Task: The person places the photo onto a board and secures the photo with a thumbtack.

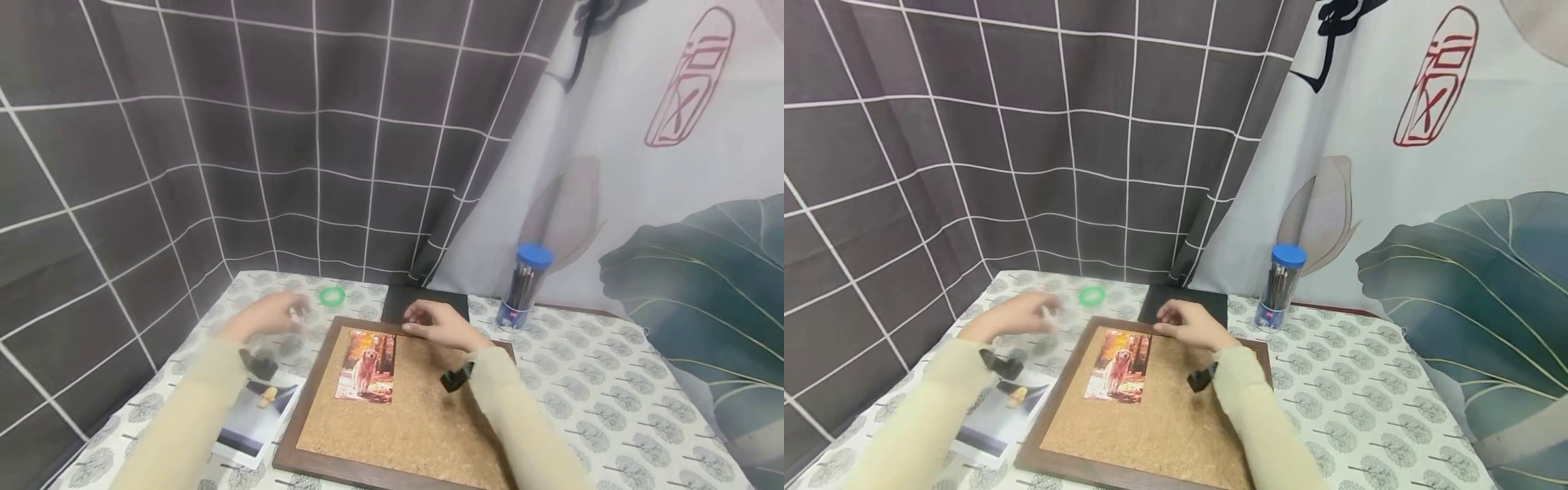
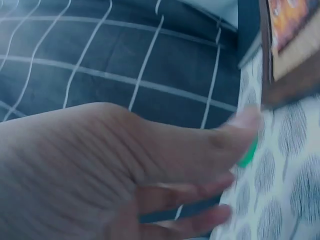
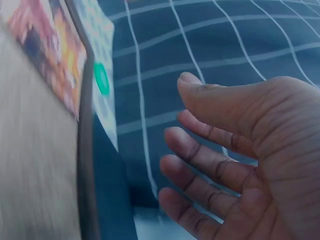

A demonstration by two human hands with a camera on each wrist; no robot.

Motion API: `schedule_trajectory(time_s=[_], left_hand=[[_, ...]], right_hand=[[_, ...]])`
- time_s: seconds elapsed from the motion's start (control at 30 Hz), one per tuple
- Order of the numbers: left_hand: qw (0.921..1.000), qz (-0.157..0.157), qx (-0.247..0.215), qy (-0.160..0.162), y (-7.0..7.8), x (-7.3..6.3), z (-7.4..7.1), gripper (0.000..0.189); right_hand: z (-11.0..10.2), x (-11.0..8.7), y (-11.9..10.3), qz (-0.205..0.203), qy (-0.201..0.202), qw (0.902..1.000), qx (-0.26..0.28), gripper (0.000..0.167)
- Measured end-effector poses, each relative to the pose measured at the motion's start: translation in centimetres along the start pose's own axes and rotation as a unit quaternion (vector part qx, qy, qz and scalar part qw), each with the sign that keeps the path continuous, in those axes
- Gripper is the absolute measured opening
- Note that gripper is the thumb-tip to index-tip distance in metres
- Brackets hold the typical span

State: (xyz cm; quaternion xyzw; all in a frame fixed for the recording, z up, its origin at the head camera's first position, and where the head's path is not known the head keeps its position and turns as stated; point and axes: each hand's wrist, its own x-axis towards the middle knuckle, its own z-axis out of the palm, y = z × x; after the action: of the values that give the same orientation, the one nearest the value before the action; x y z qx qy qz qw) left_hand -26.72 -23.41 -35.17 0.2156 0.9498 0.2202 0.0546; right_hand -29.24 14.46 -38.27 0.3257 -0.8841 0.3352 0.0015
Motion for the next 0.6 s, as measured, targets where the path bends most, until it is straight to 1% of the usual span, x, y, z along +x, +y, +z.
schedule_trajectory(time_s=[0.03,0.1,0.17,0.27,0.33,0.43,0.47,0.53,0.6], left_hand=[[0.9997,-0.013,-0.003,-0.018,-0.8,-1.0,0.0,0.048],[0.9976,-0.04,-0.009,-0.056,-1.8,-2.7,0.1,0.055],[0.9934,-0.072,-0.027,-0.085,-2.4,-4.0,0.5,0.061],[0.9852,-0.118,-0.047,-0.115,-2.8,-5.3,1.3,0.066],[0.9826,-0.134,-0.049,-0.119,-2.9,-5.6,1.9,0.068],[0.9858,-0.124,-0.016,-0.111,-2.8,-5.6,2.5,0.073],[0.9877,-0.114,0.001,-0.107,-2.8,-5.5,2.7,0.073],[0.9893,-0.101,0.029,-0.101,-2.7,-5.5,3.0,0.066],[0.9892,-0.1,0.03,-0.104,-2.7,-5.6,3.1,0.057]], right_hand=[[-0.8,-1.2,0.6,-0.003,0.007,1.0,-0.001,0.029],[-2.4,-3.4,2.0,0.005,0.024,0.9997,-0.001,0.03],[-3.7,-5.4,3.9,0.021,0.04,0.999,-0.001,0.032],[-5.5,-8.7,7.0,0.065,0.071,0.9953,-0.014,0.033],[-6.5,-10.8,9.0,0.096,0.093,0.9906,-0.03,0.032],[-7.4,-13.3,11.3,0.131,0.119,0.9831,-0.045,0.031],[-7.5,-14.0,11.9,0.142,0.127,0.9805,-0.049,0.031],[-7.2,-15.0,12.8,0.159,0.127,0.9781,-0.043,0.032],[-6.7,-15.5,13.6,0.171,0.132,0.9758,-0.034,0.033]])
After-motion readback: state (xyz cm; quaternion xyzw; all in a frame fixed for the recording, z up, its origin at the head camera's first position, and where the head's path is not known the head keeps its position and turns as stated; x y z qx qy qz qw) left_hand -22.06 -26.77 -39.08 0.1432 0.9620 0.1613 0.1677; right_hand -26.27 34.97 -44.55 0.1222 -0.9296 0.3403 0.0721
